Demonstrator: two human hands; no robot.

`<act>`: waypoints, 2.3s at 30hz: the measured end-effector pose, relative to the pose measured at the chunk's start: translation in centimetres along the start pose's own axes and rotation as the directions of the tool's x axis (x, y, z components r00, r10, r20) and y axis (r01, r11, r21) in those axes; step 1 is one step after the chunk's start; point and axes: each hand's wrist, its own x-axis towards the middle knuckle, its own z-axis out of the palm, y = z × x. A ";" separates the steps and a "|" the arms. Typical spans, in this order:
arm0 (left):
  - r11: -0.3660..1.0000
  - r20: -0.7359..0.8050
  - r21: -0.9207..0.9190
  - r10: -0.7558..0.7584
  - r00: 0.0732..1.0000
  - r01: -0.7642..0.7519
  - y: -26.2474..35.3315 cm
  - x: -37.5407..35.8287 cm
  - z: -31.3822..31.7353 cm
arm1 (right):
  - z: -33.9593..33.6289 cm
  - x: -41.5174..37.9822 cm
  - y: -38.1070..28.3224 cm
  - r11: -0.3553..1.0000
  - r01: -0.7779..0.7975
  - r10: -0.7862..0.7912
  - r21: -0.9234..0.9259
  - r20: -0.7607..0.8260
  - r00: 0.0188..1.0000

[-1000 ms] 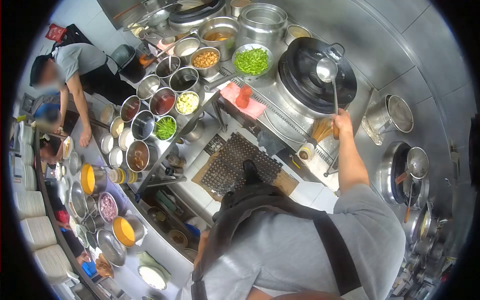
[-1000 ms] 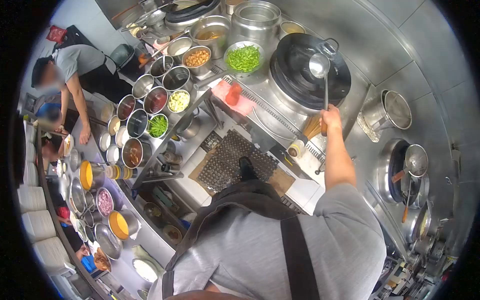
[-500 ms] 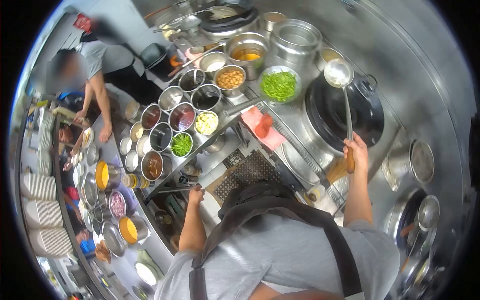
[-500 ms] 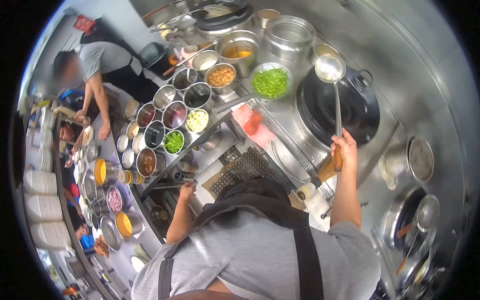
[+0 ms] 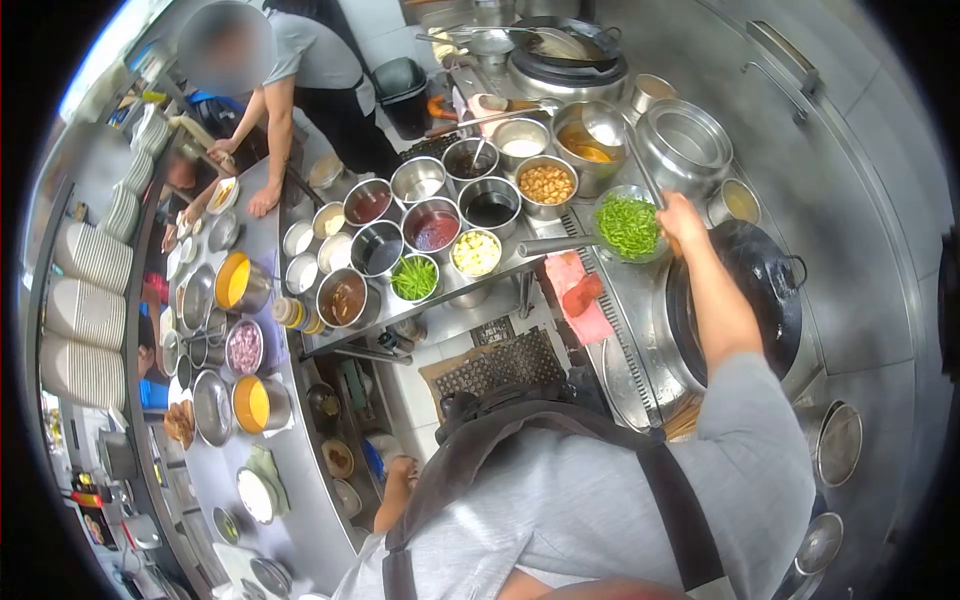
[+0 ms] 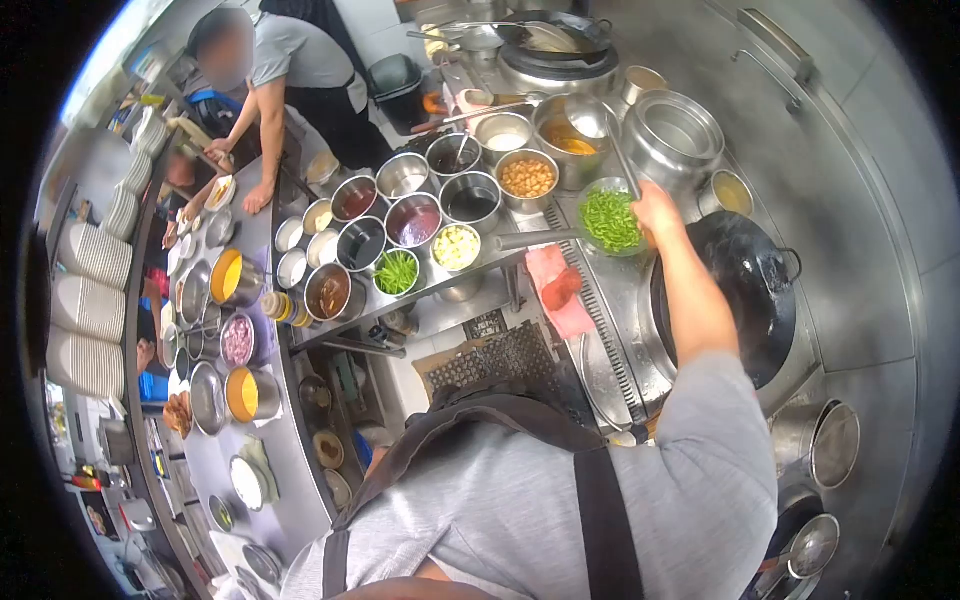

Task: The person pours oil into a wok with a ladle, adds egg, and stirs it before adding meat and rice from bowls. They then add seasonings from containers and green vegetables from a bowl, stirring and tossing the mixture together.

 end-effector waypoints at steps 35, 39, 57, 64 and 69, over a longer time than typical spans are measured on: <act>0.713 -0.040 0.580 0.508 0.861 -0.394 6.5 -6.6 3.4 | 6.8 -5.6 3.3 0.582 0.005 0.008 0.813 -0.012 1.000; 0.840 -0.343 0.200 0.542 0.767 -0.504 6.3 -8.8 -0.6 | 7.4 -9.3 2.2 0.176 -0.034 -0.124 0.984 0.057 0.991; 0.458 -0.617 -0.646 0.159 0.771 -0.611 14.7 -14.1 -28.6 | 17.0 -31.7 -9.5 0.859 -0.161 -0.264 0.485 0.690 0.674; 0.509 -0.717 -0.498 0.213 0.664 -0.702 16.2 -14.7 -29.9 | 21.1 -39.1 -17.4 0.818 -0.372 -0.195 0.439 0.820 0.539; 0.432 -0.765 -0.379 0.351 0.540 -0.818 15.9 -15.5 -30.9 | 23.2 -41.5 -21.9 0.807 -0.418 -0.191 0.418 0.854 0.485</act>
